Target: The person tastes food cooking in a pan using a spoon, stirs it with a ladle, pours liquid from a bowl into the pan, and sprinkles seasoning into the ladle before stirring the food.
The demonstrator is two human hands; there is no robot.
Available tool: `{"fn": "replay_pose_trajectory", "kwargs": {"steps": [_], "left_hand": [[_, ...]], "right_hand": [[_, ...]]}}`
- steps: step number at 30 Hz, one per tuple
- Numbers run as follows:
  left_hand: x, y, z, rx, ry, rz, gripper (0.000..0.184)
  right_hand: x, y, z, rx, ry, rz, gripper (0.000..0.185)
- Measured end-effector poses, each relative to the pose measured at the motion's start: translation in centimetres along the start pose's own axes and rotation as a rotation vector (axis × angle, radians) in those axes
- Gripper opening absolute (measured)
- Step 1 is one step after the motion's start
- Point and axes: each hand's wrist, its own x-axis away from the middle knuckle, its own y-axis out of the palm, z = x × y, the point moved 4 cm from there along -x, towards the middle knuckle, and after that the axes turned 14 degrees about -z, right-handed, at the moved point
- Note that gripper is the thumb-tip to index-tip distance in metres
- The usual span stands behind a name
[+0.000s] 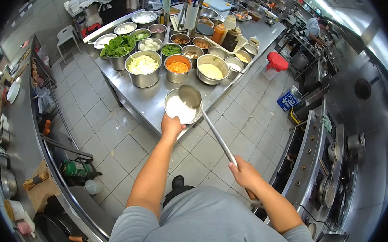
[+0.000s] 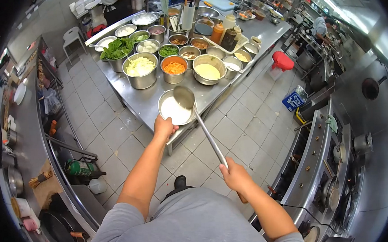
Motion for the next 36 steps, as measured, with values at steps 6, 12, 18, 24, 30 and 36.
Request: {"fn": "replay_pose_trajectory", "kwargs": {"steps": [6, 12, 18, 24, 30, 36], "left_hand": [[0.0, -0.3, 0.6, 0.017, -0.022, 0.013, 0.026], [-0.4, -0.2, -0.5, 0.056, -0.061, -0.014, 0.026], [-0.7, -1.2, -0.5, 0.004, -0.075, -0.016, 0.026], [-1.7, -1.4, -2.1, 0.002, -0.031, -0.046, 0.022], [-1.4, -1.6, -1.4, 0.032, -0.073, -0.012, 0.023], [-1.5, -1.9, -1.5, -0.011, -0.065, -0.012, 0.02]], "right_hand": [[1.2, 1.2, -0.6, 0.019, 0.091, -0.047, 0.037], [1.4, -1.0, -1.0, -0.038, 0.041, -0.059, 0.04], [1.6, 1.6, -1.3, 0.106, 0.068, 0.035, 0.04], [0.9, -1.3, -1.5, 0.067, 0.074, 0.067, 0.042], [1.9, 1.3, -0.7, -0.005, -0.04, -0.022, 0.039], [0.9, -1.6, -0.8, 0.064, -0.028, -0.019, 0.038]]}}
